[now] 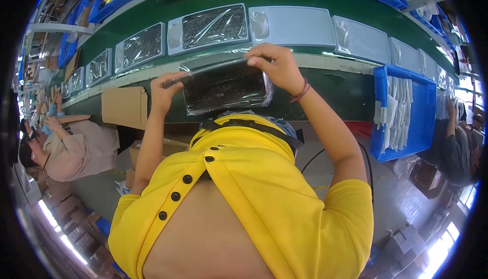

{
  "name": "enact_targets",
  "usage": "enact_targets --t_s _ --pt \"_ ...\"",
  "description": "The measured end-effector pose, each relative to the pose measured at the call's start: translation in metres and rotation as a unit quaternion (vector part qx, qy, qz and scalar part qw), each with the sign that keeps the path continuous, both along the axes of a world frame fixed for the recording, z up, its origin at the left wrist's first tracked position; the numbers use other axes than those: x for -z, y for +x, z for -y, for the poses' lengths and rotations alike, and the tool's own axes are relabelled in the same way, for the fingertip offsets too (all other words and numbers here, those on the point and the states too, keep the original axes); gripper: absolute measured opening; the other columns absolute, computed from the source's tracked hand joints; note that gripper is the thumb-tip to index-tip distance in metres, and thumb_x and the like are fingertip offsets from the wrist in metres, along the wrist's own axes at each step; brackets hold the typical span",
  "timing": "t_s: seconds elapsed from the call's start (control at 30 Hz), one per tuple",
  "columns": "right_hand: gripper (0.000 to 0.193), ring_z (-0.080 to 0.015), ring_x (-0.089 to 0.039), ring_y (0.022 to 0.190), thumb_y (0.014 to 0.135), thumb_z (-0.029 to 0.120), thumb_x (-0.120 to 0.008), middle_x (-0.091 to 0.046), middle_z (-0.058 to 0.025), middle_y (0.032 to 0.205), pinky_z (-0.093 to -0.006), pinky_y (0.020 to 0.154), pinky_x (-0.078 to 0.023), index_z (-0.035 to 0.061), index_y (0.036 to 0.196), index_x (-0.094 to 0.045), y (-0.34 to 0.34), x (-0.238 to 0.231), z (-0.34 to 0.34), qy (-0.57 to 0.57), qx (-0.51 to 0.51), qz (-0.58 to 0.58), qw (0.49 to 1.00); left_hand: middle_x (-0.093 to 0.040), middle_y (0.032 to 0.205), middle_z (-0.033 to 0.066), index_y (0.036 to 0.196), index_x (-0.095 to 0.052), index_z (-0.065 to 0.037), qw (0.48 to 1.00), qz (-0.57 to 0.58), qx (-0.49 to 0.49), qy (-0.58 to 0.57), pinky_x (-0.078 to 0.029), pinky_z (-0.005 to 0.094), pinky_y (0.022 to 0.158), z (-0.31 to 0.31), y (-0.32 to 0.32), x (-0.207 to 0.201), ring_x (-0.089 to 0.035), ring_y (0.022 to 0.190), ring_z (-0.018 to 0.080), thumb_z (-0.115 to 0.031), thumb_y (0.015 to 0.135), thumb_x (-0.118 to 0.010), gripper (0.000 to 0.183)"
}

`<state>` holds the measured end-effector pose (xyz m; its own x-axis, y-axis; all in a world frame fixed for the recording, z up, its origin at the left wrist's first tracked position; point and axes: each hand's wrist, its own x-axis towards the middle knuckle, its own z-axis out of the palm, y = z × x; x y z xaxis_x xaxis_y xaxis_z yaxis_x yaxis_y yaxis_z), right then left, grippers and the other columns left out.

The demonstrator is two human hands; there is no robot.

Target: The person wraps keyboards in plastic sleeves and places them into plastic trays on a conveyor belt.

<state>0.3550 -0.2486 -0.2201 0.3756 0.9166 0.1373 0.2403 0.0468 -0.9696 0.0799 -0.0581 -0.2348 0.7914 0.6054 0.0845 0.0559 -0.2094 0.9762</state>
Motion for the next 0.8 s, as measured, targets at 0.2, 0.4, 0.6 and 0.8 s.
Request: enact_targets --t_s 0.2,0.4,0.6,0.8 --pt "0.026 -0.0108 -0.058 0.078 0.095 0.016 -0.053 -0.066 -0.0060 0.077 -0.0267 0.073 -0.046 -0.0024 0.082 -0.066 0.022 0.011 -0.028 0.035 0.192 -0.032 0.980 -0.068 0.086 0.0063 0.099 -0.066 0.003 0.951 0.050 -0.068 -0.297 -0.051 0.0250 0.069 -0.031 0.039 -0.016 -0.064 0.075 0.0130 -0.014 0.082 -0.073 0.025" --pt "0.025 -0.0282 -0.061 0.088 0.096 0.017 -0.048 -0.066 -0.0148 0.093 -0.0347 0.083 -0.045 -0.0013 0.095 -0.065 0.048 -0.007 -0.019 -0.013 0.292 0.053 0.955 -0.067 0.087 0.0094 0.097 -0.063 0.002 0.912 0.021 -0.120 -0.392 -0.054 0.0284 0.067 -0.020 0.060 -0.016 -0.066 0.073 0.0168 -0.015 0.085 -0.070 0.023" --pt "0.040 -0.0385 -0.048 0.120 0.094 0.009 -0.045 -0.048 -0.0206 0.135 -0.0409 0.104 -0.037 -0.0006 0.134 -0.043 0.017 0.000 -0.002 0.023 0.194 0.347 0.917 -0.068 0.090 0.0101 0.099 -0.062 0.002 0.894 0.058 -0.138 -0.423 -0.054 0.0293 0.068 0.002 0.071 -0.016 -0.067 0.075 0.0180 -0.014 0.087 -0.068 0.021" --pt "0.042 -0.0349 -0.052 0.118 0.095 0.009 -0.048 -0.053 -0.0219 0.131 -0.0311 0.102 -0.036 -0.0025 0.135 -0.044 0.042 0.012 -0.006 -0.073 0.197 0.023 0.977 -0.068 0.091 0.0096 0.097 -0.064 0.001 0.896 0.066 -0.133 -0.419 -0.054 0.0288 0.070 -0.010 0.087 0.000 -0.067 0.077 0.0180 -0.014 0.087 -0.067 0.018"
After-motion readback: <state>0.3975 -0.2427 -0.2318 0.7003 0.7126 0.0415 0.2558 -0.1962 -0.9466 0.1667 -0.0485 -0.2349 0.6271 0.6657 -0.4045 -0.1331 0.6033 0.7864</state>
